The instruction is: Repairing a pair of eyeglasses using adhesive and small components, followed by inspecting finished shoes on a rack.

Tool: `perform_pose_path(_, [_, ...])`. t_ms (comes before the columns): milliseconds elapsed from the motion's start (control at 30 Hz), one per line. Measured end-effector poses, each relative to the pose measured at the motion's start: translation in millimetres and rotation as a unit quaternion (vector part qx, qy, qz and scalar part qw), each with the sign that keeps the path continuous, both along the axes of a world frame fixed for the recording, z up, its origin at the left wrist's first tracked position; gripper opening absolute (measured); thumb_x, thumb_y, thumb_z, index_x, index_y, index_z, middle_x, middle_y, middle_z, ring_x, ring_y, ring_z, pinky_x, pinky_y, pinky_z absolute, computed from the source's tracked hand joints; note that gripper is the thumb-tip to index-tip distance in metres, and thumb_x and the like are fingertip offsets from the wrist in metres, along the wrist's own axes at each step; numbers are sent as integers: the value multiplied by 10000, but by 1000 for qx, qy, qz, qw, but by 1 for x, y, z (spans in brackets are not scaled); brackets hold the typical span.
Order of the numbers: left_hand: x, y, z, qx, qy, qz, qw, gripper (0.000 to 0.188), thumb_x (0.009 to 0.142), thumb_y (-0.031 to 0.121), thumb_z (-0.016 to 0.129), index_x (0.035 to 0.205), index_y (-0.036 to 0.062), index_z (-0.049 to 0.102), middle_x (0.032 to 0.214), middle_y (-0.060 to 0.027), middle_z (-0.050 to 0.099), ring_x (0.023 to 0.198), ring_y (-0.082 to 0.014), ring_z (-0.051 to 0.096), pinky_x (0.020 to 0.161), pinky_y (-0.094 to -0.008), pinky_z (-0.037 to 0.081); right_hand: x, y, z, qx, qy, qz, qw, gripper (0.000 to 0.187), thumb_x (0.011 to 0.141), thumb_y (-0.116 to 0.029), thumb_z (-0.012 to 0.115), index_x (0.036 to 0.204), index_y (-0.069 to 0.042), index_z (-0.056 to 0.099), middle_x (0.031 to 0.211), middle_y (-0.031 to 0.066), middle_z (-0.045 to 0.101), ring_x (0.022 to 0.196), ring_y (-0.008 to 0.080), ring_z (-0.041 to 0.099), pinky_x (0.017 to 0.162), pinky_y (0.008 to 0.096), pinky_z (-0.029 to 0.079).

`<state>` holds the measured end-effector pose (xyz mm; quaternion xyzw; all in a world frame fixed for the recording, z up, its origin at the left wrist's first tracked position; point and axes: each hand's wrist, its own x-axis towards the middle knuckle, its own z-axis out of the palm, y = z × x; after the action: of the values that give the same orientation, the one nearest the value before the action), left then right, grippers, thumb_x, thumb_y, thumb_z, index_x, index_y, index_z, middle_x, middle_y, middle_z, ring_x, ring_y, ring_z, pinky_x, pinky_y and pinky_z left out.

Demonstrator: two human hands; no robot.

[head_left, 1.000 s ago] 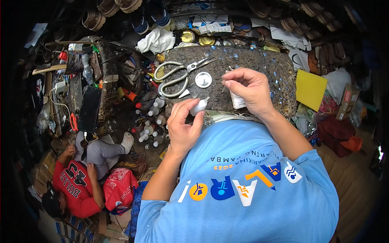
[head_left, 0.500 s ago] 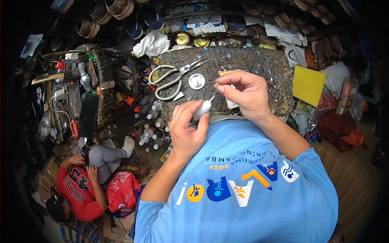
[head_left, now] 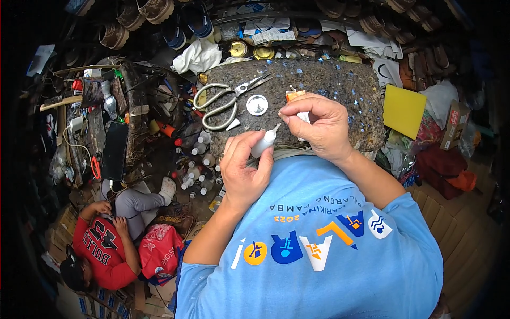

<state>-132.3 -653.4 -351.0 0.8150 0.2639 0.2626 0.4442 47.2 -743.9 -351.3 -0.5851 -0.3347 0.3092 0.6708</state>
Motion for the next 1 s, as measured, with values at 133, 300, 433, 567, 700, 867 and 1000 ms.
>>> perform_pose_path(133, [-1,1,1,10,3,1,1000,318,803,-7,778,1107,-20,687,1056,-157,707,946,-248,673,833,-328,535,-2,1,8,-11,22,-24,999,150,834,17,738,971,-28,775,923,53,730,848,115,654,773,263,510])
perform_pose_path(300, [-2,-1,1,9,1,8,1000,310,797,-11,772,1097,-16,689,1047,-155,708,942,-254,674,838,-333,532,-2,1,4,-22,24,-31,999,136,840,9,740,967,-27,776,925,53,729,839,104,649,757,255,498])
perform_pose_path(433, [-1,1,3,26,4,5,1000,305,789,-12,771,1084,-15,692,1033,-154,709,935,-262,674,841,-340,530,-3,0,3,-33,30,-33,998,128,840,-4,749,962,-29,778,910,48,729,835,94,644,739,246,486])
perform_pose_path(567, [-1,1,3,28,6,9,1000,307,774,-14,767,1073,-14,695,1021,-152,709,928,-269,673,839,-347,528,-3,1,4,-40,22,-46,998,124,837,-11,757,957,-31,780,902,40,730,836,87,640,730,242,481])
perform_pose_path(700, [-1,0,3,36,5,11,999,315,762,-16,764,1071,-11,698,1016,-154,709,925,-274,672,838,-350,528,-4,1,3,-46,35,-45,997,120,831,-21,769,949,-36,782,915,34,735,814,73,624,708,234,464])
perform_pose_path(867, [0,0,4,42,5,13,999,315,757,-14,766,1066,-10,701,1011,-155,709,919,-278,670,835,-354,528,-6,1,6,-75,56,-39,995,119,826,-26,774,944,-37,783,909,27,735,794,67,608,694,234,451])
perform_pose_path(1000, [0,1,4,46,5,15,999,322,748,-18,765,1064,-9,704,1005,-156,708,907,-282,667,829,-357,526,-6,3,5,-75,28,-43,996,115,825,-25,770,940,-38,780,891,23,728,796,69,609,702,238,454])
